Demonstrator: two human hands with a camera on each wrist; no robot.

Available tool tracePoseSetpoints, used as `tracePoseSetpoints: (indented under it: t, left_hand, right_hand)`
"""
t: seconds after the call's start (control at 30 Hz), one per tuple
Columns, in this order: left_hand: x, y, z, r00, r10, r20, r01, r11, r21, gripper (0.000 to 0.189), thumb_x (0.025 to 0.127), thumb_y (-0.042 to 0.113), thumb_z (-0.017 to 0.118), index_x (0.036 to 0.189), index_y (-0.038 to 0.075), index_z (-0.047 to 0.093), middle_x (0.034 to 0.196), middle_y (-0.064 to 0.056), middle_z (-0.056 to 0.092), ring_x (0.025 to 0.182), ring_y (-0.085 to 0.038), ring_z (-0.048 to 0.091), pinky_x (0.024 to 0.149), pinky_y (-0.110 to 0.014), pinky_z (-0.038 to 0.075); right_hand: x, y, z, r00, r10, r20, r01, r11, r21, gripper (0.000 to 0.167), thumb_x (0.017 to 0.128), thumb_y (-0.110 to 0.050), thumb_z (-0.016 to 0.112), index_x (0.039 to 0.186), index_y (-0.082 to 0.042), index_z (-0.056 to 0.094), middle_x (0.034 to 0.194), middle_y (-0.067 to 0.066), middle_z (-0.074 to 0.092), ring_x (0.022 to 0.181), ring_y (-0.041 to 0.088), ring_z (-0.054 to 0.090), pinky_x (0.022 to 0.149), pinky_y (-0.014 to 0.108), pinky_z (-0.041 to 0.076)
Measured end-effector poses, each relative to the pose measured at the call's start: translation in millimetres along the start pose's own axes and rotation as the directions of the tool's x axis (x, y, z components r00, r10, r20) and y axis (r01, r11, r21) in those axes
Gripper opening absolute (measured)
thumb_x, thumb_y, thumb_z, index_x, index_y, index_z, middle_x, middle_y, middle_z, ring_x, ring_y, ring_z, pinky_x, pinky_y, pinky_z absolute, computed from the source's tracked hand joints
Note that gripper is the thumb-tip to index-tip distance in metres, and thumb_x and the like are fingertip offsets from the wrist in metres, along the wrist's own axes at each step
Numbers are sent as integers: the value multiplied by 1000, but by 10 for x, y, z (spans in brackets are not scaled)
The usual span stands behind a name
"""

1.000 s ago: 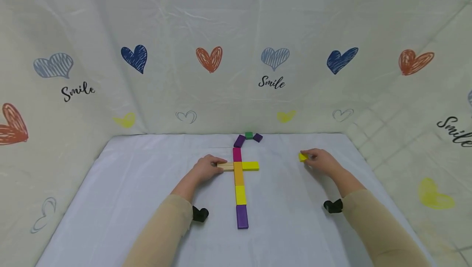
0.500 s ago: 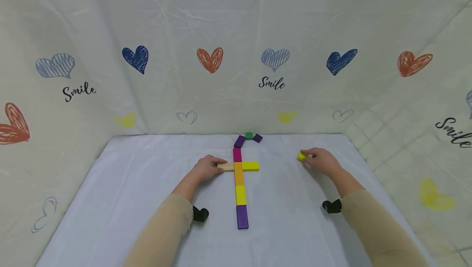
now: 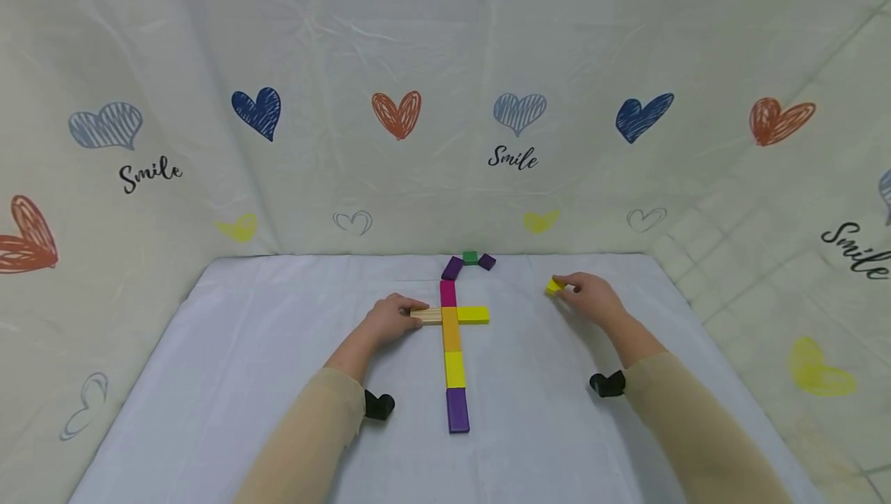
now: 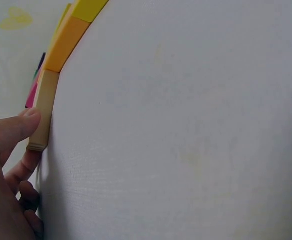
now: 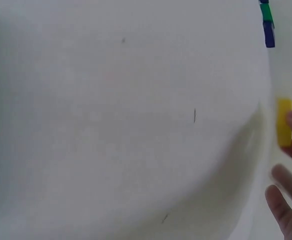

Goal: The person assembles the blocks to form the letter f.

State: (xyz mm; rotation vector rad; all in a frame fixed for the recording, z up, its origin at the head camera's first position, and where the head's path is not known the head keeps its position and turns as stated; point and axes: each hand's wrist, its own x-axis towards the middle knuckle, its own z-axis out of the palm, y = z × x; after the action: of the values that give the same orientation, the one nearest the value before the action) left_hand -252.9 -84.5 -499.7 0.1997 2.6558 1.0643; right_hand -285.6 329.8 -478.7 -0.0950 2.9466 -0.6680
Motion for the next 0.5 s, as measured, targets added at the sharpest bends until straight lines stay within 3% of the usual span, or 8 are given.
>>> tracePoseSetpoints:
  t: [0.23,0.5]
  left_hand:
    - [14,-5,0,1000,3,1,-3,1000,7,31,93,25,69,123,29,72,123,-6,58,114,-29,48,101,-51,38]
    - [8,11,3,1000,-9,4,9,1000,0,31,93,25,69,123,29,72,124,-6,57,116,-29,47,102,-52,38]
  right_hand:
    - [146,-184,106,1000,-27,-11,27,999,22,41,98,-27,63,137,-15,61,136,18,58,112,35,55,92,50,47]
    - [340,-481,251,1000,20,-13,-19,998,56,41,98,-28,63,137,-18,61,136,15,59,110,32,55,95,48,46]
